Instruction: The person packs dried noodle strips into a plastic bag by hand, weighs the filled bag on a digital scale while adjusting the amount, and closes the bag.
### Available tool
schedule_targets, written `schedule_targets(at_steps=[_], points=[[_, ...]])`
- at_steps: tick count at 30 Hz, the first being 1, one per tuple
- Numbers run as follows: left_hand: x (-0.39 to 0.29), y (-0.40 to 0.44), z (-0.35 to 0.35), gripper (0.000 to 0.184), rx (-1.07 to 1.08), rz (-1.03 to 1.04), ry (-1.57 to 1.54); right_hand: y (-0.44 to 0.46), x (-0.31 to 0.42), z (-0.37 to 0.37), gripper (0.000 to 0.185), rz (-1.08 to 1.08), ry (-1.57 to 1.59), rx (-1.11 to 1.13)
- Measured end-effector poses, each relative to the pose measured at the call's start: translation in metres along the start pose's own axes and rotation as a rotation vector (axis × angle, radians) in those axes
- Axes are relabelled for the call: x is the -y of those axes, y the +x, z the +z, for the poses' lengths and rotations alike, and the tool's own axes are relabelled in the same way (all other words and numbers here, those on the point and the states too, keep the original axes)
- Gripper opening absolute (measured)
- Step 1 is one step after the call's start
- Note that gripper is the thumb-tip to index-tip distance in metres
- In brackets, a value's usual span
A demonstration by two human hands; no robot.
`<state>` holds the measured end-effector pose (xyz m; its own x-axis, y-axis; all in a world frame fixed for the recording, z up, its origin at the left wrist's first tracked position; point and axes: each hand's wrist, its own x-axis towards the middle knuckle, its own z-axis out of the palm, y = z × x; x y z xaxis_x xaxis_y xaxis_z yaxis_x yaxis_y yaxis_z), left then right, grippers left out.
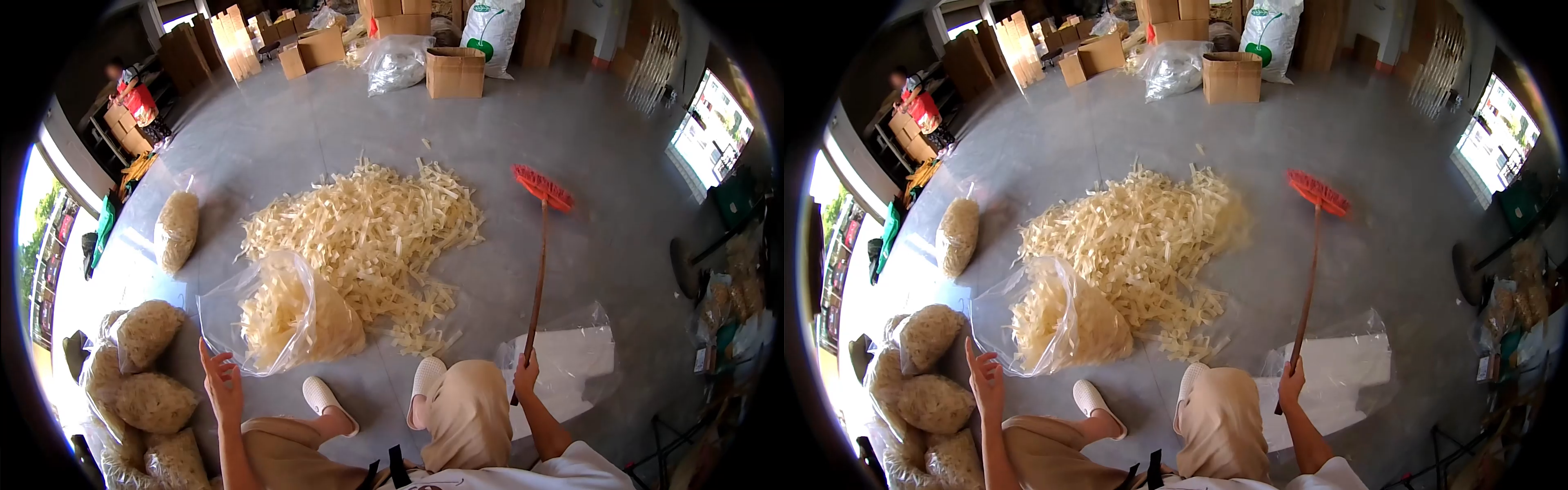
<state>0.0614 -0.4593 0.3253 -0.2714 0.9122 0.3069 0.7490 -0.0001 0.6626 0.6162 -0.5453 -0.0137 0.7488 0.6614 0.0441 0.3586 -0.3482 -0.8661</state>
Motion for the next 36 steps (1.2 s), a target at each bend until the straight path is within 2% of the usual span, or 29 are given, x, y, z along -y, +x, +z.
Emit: schedule_targets(at_steps=[3,5,6,9,10,13,17,18,21,23,25,27,29,33,34,35,36], points=[[-0.008,0.002,0.003,0.075,0.035,0.059,0.001,0.037,0.024,0.028,0.031,-0.058,0.009,0.138],[-0.014,0.002,0.006,0.073,0.052,0.057,0.003,0.067,0.097,0.045,0.041,0.077,0.129,0.289],[-0.016,0.002,0.006,0.073,0.045,0.050,0.006,0.074,0.160,0.048,0.046,0.248,0.257,0.370],[-0.015,-0.001,0.005,0.072,0.062,0.051,0.044,0.139,0.212,0.105,0.052,0.243,0.116,0.412],[-0.014,-0.002,0.003,0.071,0.069,0.060,0.065,0.167,0.213,0.133,0.052,0.175,0.068,0.394],[-0.011,-0.002,-0.002,0.071,0.075,0.050,0.102,0.201,0.285,0.161,0.050,0.195,0.196,0.529],[0.000,-0.001,-0.006,0.072,0.055,0.013,0.082,0.232,0.280,0.211,0.048,0.180,0.175,0.576],[0.001,-0.001,-0.007,0.072,0.053,0.010,0.082,0.238,0.261,0.221,0.040,0.048,-0.012,0.498],[0.002,0.000,-0.008,0.072,0.059,-0.002,0.061,0.211,0.234,0.190,0.036,-0.234,-0.283,0.368],[0.008,-0.001,-0.008,0.072,0.090,0.039,0.093,0.181,0.212,0.152,0.037,-0.247,-0.406,0.443],[0.006,-0.002,-0.009,0.072,0.094,0.065,0.072,0.153,0.163,0.123,0.040,-0.384,-0.394,0.395],[0.004,-0.004,-0.007,0.072,0.102,0.091,0.050,0.108,0.154,0.072,0.044,-0.353,-0.473,0.500],[0.003,-0.005,-0.007,0.073,0.114,0.118,0.036,0.064,0.140,0.020,0.046,-0.400,-0.406,0.550],[0.002,-0.005,-0.003,0.074,0.132,0.196,0.058,-0.016,0.133,-0.073,0.052,-0.253,-0.350,0.714],[0.004,-0.005,-0.002,0.075,0.135,0.227,0.064,-0.034,0.129,-0.093,0.055,-0.214,-0.353,0.742],[0.004,-0.005,-0.001,0.075,0.139,0.257,0.072,-0.053,0.119,-0.111,0.055,-0.268,-0.278,0.731],[0.003,-0.006,0.000,0.075,0.141,0.266,0.066,-0.072,0.126,-0.133,0.056,-0.200,-0.291,0.754]])
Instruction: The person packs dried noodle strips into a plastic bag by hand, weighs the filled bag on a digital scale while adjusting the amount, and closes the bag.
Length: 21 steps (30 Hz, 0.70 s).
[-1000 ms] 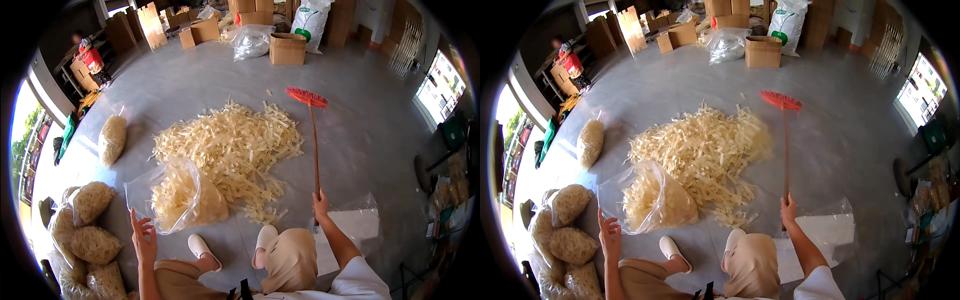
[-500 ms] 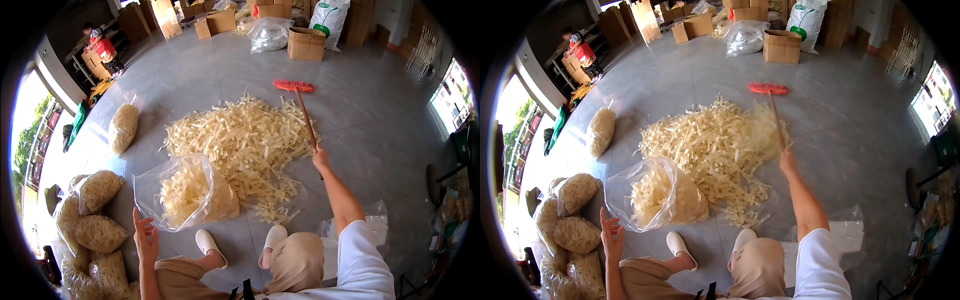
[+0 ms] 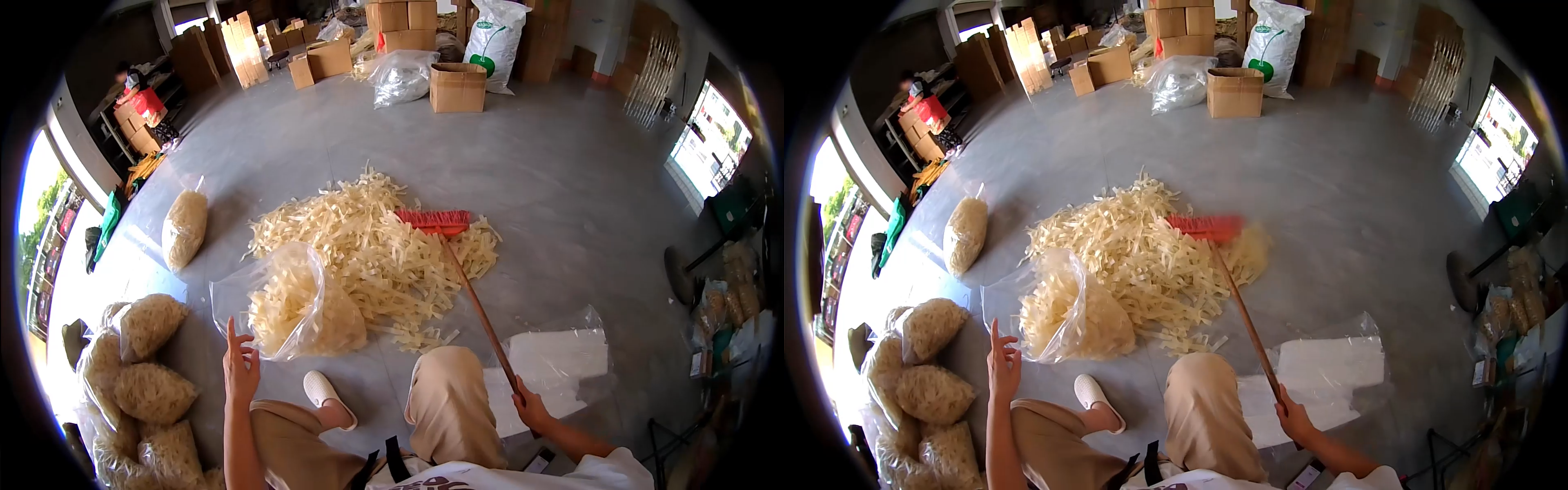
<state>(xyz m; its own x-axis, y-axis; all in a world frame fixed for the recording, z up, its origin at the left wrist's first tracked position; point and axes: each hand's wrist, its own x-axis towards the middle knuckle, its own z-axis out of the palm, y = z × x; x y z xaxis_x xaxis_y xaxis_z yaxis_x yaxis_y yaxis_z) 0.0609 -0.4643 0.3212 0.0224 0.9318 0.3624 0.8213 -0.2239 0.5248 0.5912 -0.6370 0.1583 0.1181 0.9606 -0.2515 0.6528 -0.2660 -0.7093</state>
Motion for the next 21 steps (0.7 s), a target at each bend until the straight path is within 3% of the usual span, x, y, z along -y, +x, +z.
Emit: schedule_targets(at_steps=[5,8,14,21], points=[[0.003,0.002,0.006,0.076,0.046,-0.039,-0.009,-0.113,-0.020,-0.002,0.060,0.124,-0.038,0.098],[0.005,0.002,0.011,0.078,0.072,-0.008,0.001,-0.137,-0.045,0.002,0.062,-0.027,-0.042,0.022],[-0.003,0.000,0.011,0.077,0.098,-0.038,-0.037,-0.098,-0.033,0.006,0.060,-0.108,-0.087,-0.157],[-0.006,-0.009,0.007,0.076,0.053,-0.017,-0.016,-0.051,-0.017,0.002,0.056,-0.041,0.107,-0.286]])
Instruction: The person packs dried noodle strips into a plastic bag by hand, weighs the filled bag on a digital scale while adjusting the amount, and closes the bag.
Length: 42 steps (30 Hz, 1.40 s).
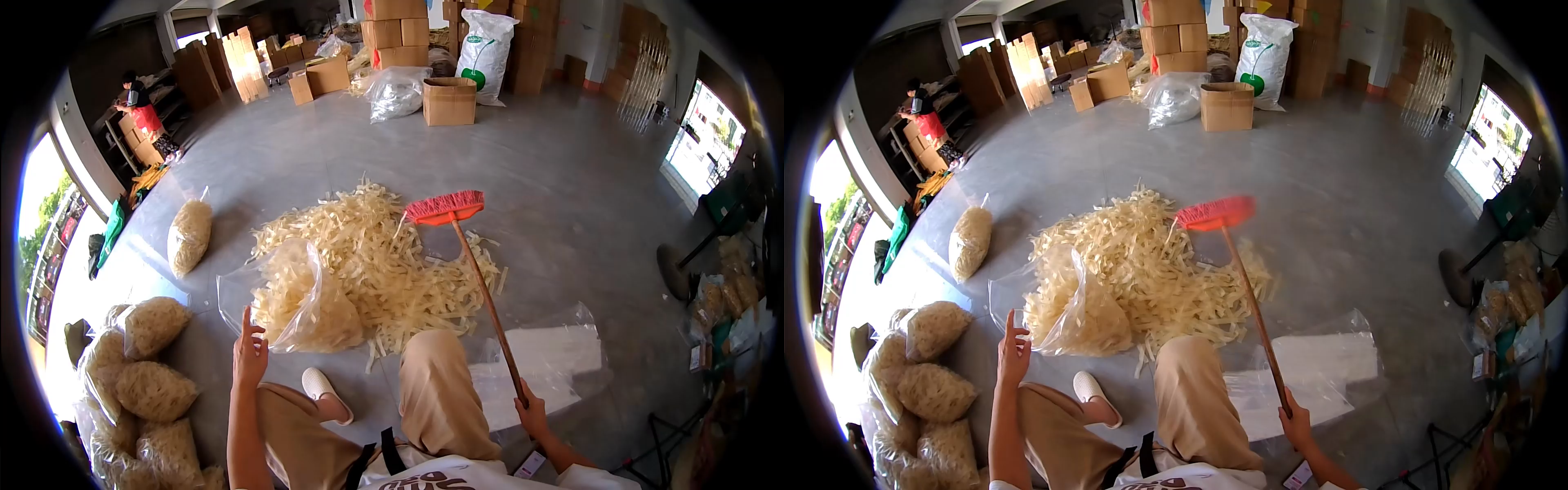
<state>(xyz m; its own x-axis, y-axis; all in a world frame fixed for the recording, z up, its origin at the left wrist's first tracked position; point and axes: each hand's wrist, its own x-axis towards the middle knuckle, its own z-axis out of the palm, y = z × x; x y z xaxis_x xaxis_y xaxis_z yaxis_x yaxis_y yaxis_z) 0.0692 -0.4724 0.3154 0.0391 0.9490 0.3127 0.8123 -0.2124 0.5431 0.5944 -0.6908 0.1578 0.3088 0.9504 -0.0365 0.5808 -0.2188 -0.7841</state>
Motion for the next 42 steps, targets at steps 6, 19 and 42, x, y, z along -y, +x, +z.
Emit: schedule_targets(at_steps=[6,19,42], points=[[0.004,0.000,0.002,0.074,0.026,0.007,-0.004,0.017,-0.014,-0.008,0.055,0.018,-0.056,-0.088],[-0.007,0.017,0.012,0.075,0.104,0.059,0.033,-0.155,-0.042,-0.012,0.063,0.270,-0.072,0.133],[-0.016,0.005,-0.003,0.074,0.086,-0.099,0.034,0.156,0.029,0.088,0.057,-0.289,0.012,0.105]])
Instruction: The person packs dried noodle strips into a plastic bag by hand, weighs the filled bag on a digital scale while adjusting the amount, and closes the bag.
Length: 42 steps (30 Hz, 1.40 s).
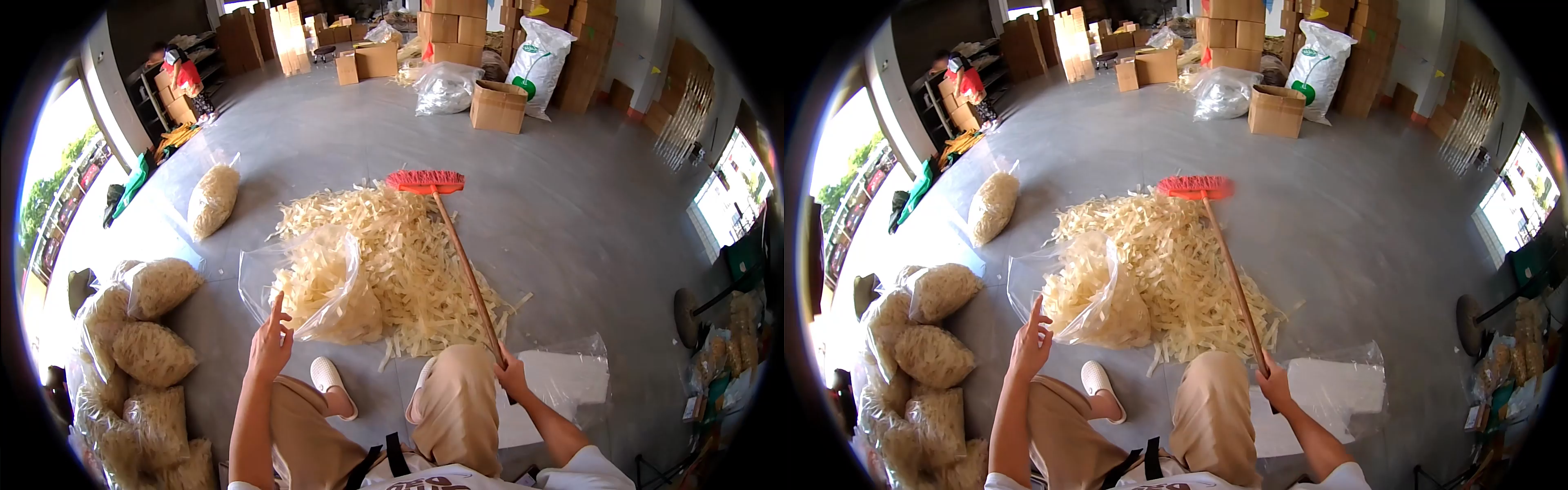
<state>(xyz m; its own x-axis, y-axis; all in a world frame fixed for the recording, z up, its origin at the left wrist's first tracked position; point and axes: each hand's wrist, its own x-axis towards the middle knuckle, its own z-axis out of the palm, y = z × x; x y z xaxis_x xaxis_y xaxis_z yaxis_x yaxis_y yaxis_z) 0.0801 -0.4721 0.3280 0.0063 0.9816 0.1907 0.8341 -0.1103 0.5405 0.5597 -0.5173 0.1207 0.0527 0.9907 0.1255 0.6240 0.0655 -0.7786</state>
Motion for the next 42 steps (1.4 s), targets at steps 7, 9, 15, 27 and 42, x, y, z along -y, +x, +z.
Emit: schedule_targets(at_steps=[7,9,15,27,42], points=[[-0.004,0.000,-0.003,0.075,0.018,-0.022,0.048,0.217,0.051,0.038,0.057,0.156,0.044,0.093],[-0.006,0.000,-0.004,0.074,0.017,-0.052,0.024,0.265,0.081,0.044,0.057,0.249,0.045,0.156],[-0.004,0.003,-0.008,0.073,0.026,-0.102,0.019,0.322,0.083,0.092,0.063,0.323,-0.062,0.240],[0.001,0.003,-0.005,0.076,0.027,-0.010,-0.023,0.016,-0.001,-0.009,0.073,0.140,-0.155,0.352],[0.015,0.008,0.010,0.077,0.047,0.081,0.024,-0.212,0.011,-0.091,0.068,0.139,-0.408,0.058]])
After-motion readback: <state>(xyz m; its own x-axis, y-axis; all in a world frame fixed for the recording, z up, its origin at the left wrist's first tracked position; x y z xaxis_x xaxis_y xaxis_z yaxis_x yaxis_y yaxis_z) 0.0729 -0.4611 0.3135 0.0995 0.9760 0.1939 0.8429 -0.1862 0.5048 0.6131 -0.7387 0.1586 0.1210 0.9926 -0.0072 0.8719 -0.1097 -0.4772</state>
